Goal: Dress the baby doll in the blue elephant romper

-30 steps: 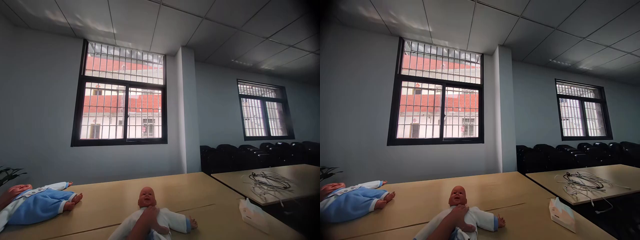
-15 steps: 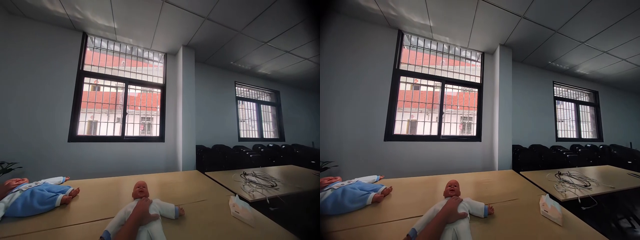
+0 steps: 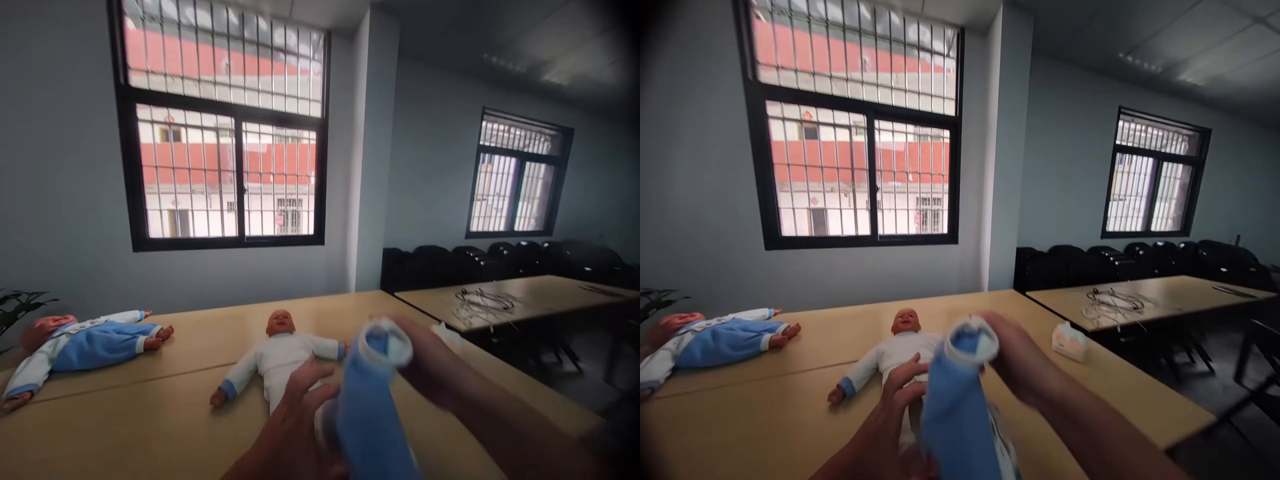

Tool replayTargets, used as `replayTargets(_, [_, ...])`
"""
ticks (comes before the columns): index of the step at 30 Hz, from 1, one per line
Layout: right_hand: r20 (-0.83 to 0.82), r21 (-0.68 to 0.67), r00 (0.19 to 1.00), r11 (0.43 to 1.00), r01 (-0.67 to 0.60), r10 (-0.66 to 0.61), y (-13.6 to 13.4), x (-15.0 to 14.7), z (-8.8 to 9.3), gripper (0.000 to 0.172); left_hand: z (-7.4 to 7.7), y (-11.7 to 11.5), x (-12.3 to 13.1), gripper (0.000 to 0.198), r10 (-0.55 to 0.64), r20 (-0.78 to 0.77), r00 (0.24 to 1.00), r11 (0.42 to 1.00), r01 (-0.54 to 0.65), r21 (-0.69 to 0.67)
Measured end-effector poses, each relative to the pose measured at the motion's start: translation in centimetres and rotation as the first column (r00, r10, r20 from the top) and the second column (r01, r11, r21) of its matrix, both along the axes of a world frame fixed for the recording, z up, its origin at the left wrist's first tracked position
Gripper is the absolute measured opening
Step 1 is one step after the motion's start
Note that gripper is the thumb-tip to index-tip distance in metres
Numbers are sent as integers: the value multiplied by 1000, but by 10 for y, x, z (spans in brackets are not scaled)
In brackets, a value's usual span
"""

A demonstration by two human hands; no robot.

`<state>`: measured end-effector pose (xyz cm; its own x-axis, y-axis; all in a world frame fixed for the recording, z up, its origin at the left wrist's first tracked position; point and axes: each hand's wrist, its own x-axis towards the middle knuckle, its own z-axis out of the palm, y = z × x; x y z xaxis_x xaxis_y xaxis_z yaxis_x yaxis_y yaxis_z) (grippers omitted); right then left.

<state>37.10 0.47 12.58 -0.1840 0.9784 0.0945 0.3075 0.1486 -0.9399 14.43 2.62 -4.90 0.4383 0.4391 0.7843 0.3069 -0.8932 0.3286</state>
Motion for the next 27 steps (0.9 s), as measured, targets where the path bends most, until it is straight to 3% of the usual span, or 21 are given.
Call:
replayTargets(2, [-234, 62, 971, 997, -36, 50, 22, -10, 16, 33, -4, -13, 6, 96, 134, -27, 991, 990, -133, 41])
replayTargets(3, [-335, 89, 937, 994, -70, 96, 31, -15, 23, 28, -4, -12, 9, 95, 228, 8, 974, 973, -228, 27])
replayTargets(4, [-383, 100, 914, 990, -103, 134, 38, -20, 30, 24, -3, -8, 10, 87, 312, 53, 949, 950, -312, -4])
replayTargets(6, [-438, 106, 884, 986, -128, 162, 50, -28, 39, 20, 1, 9, 5, 53, 428, 126, 895, 903, -418, -97])
replayTargets(8, [-454, 102, 879, 989, -111, 145, 58, -34, 42, 19, 6, 29, -9, 19, 436, 176, 883, 896, -408, -173])
replayTargets(9, [-466, 102, 875, 990, -98, 135, 61, -35, 41, 18, 7, 37, -17, 14, 428, 203, 881, 895, -383, -227])
replayTargets(11, [-485, 89, 866, 992, -87, 119, 68, -37, 37, 17, 6, 48, -34, 18, 437, 267, 859, 869, -326, -372])
replayTargets(14, [-479, 6, 875, 997, -74, 68, 78, -35, 25, 16, 3, 56, -56, 26, 533, 373, 760, 772, -256, -582])
replayTargets(17, [-417, -116, 909, 991, -69, 15, 89, -31, 11, 19, 8, 67, -78, 30, 568, 434, 699, 744, -211, -634])
replayTargets(20, [-362, -195, 932, 980, -45, -29, 110, -28, 1, 21, 29, 90, -99, 32, 539, 374, 755, 769, -260, -584])
replayTargets(23, [-344, -215, 935, 976, 8, -83, 138, -27, 2, 20, 61, 119, -113, 32, 481, 294, 826, 789, -262, -555])
replayTargets(25, [-380, -162, 924, 987, -15, -48, 155, -26, 5, 19, 83, 134, -117, 30, 450, 338, 826, 832, -251, -495])
replayTargets(27, [-453, -13, 890, 998, -68, 54, 167, -23, 4, 19, 103, 144, -119, 30, 443, 408, 798, 887, -324, -330])
